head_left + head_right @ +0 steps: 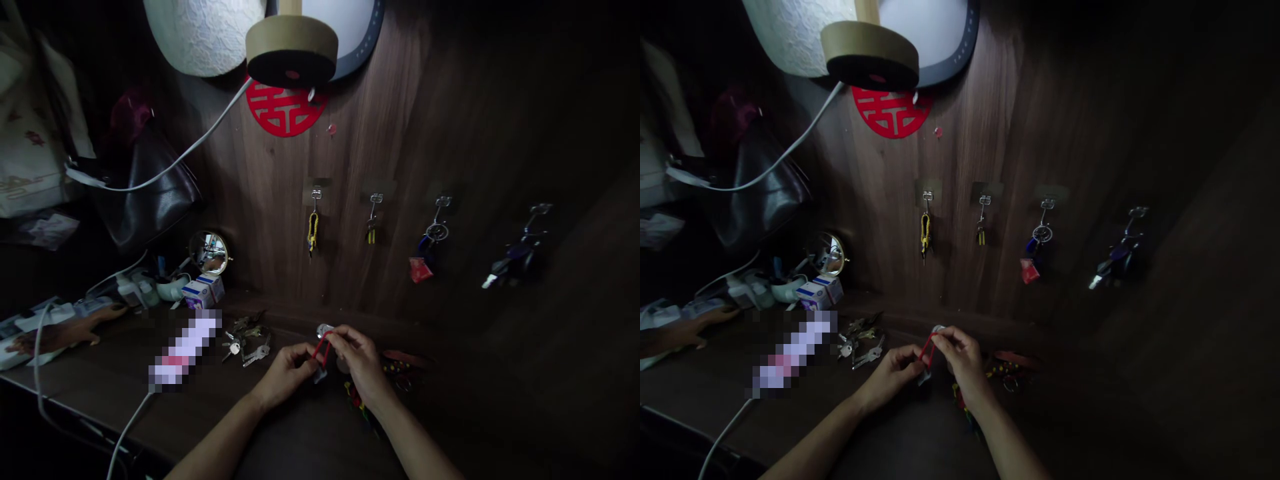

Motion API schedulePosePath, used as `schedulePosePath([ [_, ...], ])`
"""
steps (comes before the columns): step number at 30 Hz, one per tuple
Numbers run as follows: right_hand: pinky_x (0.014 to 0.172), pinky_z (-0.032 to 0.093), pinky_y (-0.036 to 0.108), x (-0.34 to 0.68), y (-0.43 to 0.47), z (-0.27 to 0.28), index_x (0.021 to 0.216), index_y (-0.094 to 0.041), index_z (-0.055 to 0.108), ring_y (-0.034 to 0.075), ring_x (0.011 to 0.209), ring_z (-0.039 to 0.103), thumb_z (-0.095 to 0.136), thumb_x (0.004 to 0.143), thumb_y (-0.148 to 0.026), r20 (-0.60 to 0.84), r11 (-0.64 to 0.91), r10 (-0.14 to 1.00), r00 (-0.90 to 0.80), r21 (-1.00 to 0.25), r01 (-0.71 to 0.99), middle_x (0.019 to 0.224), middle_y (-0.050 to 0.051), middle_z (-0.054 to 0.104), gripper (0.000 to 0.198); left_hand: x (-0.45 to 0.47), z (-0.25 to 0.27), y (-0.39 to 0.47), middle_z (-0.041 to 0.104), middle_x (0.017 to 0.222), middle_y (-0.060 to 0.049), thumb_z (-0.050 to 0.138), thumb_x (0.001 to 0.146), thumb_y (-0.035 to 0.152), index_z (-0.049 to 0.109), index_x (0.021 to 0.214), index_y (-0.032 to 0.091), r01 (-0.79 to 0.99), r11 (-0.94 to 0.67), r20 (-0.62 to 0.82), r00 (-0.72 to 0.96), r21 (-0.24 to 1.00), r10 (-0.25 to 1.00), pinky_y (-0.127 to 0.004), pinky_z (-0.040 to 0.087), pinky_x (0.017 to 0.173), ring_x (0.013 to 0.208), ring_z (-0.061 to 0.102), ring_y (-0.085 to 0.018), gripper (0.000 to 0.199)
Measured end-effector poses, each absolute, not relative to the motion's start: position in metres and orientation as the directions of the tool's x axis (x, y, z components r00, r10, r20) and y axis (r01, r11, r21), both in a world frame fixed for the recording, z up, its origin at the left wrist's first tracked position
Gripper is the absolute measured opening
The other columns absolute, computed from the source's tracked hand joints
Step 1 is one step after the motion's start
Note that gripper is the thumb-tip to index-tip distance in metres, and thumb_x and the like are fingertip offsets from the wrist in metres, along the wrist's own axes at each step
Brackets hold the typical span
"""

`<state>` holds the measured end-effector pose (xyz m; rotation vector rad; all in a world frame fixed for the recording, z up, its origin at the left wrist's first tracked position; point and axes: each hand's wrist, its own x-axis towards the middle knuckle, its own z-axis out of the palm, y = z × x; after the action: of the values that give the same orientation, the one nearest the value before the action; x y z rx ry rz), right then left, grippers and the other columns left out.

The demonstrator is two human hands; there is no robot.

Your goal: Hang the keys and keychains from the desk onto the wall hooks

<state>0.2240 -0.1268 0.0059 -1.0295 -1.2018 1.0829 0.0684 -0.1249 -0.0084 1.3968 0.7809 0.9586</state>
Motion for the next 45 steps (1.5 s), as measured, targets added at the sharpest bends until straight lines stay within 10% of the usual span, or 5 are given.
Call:
schedulePosePath([
  [19,0.061,0.04,0.025,0.231,-0.124,0.005,0.068,-0.018,0.064,0.015,0.065,0.053,0.067,0.068,-0.047,0.23,0.235,0.971,0.06,-0.967,-0.096,0.065,0.001,0.06,0.03,0.071,0.022,-0.124,0.059,0.07,-0.002,0.052,0.081,0.047,0.067,0.081,0.015,-0.029,-0.117,0.111,0.598,0.993,0.793,-0.022,0.037,0.07,0.07,0.05,-0.014,0.035],
  [25,0.045,0.031,0.021,0.236,-0.116,0.0,0.078,-0.019,0.065,0.01,0.051,0.044,0.066,0.066,-0.051,0.157,0.187,0.973,0.168,-0.966,-0.181,0.06,-0.001,0.056,0.035,0.078,0.055,-0.092,0.055,0.063,0.001,0.059,0.077,0.045,0.065,0.076,0.014,-0.164,-0.226,0.273,0.382,0.96,0.883,-0.02,0.038,0.063,0.063,0.05,-0.011,0.032],
  [34,0.047,0.033,0.023,0.247,-0.105,-0.019,0.076,-0.019,0.066,0.013,0.052,0.046,0.06,0.07,-0.051,0.296,0.274,0.94,0.173,-0.952,0.14,0.059,-0.001,0.055,0.033,0.093,0.132,-0.033,0.048,0.057,0.005,0.06,0.076,0.041,0.066,0.08,0.013,-0.275,-0.429,0.469,0.1,0.86,0.877,-0.016,0.032,0.047,0.047,0.043,-0.003,0.028],
  [45,0.045,0.032,0.02,0.249,-0.102,-0.027,0.078,-0.017,0.066,0.011,0.051,0.043,0.057,0.073,-0.045,0.319,0.287,0.938,0.134,-0.934,0.212,0.057,-0.002,0.052,0.029,0.1,0.155,0.008,0.049,0.05,0.006,0.06,0.074,0.029,0.064,0.075,0.011,-0.387,-0.294,0.357,0.101,0.874,0.929,-0.017,0.039,0.045,0.038,0.044,-0.002,0.018],
])
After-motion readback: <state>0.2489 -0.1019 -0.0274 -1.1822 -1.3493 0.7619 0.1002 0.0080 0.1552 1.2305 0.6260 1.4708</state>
